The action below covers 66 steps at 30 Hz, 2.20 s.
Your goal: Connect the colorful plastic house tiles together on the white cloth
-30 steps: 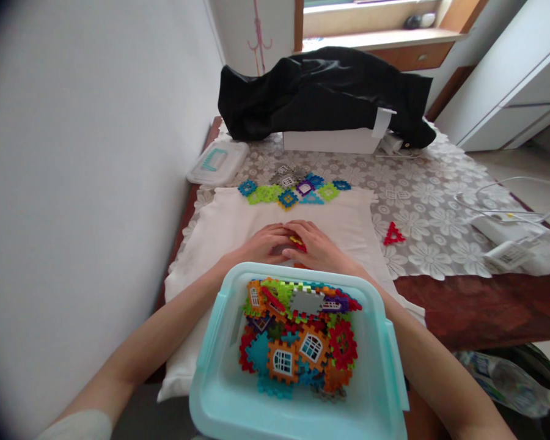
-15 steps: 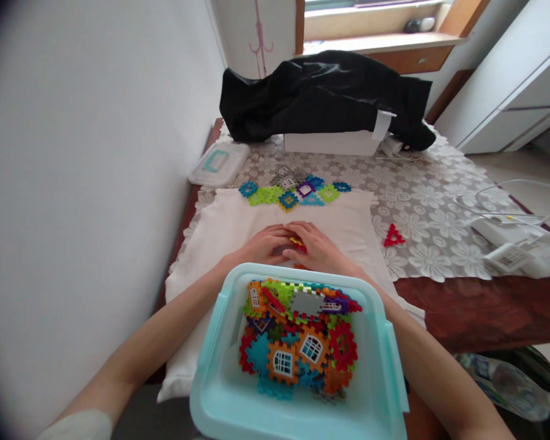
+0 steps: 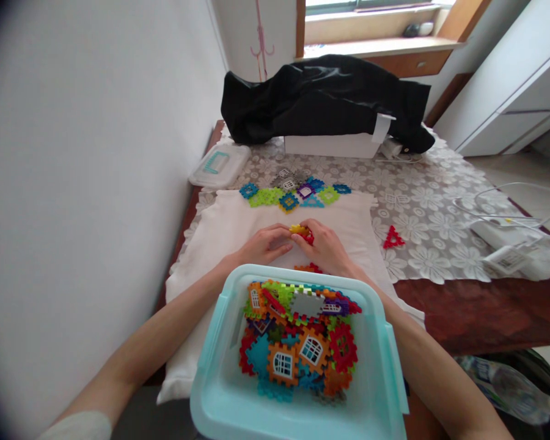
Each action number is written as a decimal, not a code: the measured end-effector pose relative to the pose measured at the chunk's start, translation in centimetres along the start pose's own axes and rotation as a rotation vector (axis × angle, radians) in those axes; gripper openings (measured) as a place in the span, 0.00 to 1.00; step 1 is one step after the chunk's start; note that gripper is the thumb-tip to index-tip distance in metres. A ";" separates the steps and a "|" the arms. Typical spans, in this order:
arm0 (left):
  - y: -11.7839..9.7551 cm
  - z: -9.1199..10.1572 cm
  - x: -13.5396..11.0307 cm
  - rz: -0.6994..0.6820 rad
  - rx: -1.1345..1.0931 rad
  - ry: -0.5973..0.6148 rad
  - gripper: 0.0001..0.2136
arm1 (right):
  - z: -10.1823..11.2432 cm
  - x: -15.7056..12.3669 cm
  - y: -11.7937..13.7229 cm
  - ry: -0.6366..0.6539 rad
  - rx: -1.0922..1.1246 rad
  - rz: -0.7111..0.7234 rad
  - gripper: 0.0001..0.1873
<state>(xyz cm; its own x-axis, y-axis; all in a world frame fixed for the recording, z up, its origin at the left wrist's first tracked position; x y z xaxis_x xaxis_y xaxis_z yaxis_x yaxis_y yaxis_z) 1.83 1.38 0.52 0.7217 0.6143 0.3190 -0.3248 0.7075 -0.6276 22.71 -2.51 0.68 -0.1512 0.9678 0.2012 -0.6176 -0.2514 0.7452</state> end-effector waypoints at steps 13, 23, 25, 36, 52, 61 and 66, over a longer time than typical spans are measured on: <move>1.8 0.1 -0.2 0.369 -0.345 -0.362 0.15 | 0.3 0.2 0.0 0.071 -0.098 -0.012 0.13; 2.3 0.1 -0.2 0.368 -0.414 -0.334 0.21 | 2.1 0.3 0.7 -0.024 0.572 -0.160 0.26; 2.2 0.1 -0.2 0.366 -0.380 -0.324 0.22 | 2.7 0.1 1.2 0.015 0.808 -0.188 0.27; 1.9 0.2 -0.2 0.382 -0.422 -0.320 0.24 | 5.7 -1.2 3.4 0.435 1.048 0.156 0.27; 1.4 0.1 -0.2 0.398 -0.592 -0.315 0.26 | 6.5 -1.5 4.0 0.560 1.060 0.143 0.34; 0.9 0.3 -0.1 0.403 -0.574 -0.308 0.26 | 7.5 -2.6 5.6 0.484 1.293 0.026 0.31; 0.7 0.3 -0.1 0.411 -0.574 -0.310 0.26 | 7.4 -2.7 5.2 0.577 1.263 0.207 0.24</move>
<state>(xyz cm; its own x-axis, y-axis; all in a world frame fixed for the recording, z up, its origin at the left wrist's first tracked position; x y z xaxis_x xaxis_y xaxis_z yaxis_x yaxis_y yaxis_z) 1.30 1.95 0.28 0.3797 0.9184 0.1116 -0.1004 0.1609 -0.9819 25.61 -6.53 8.73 -0.6349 0.7032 0.3200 0.5093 0.0695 0.8578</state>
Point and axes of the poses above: each hand's wrist, its own x-axis towards the middle knuckle, its own z-axis out of the back of the hand, y = z × x, the point moved 2 cm from there along x, towards the middle knuckle, and after that the axes turned 7 degrees about x, right-handed, at the moved point
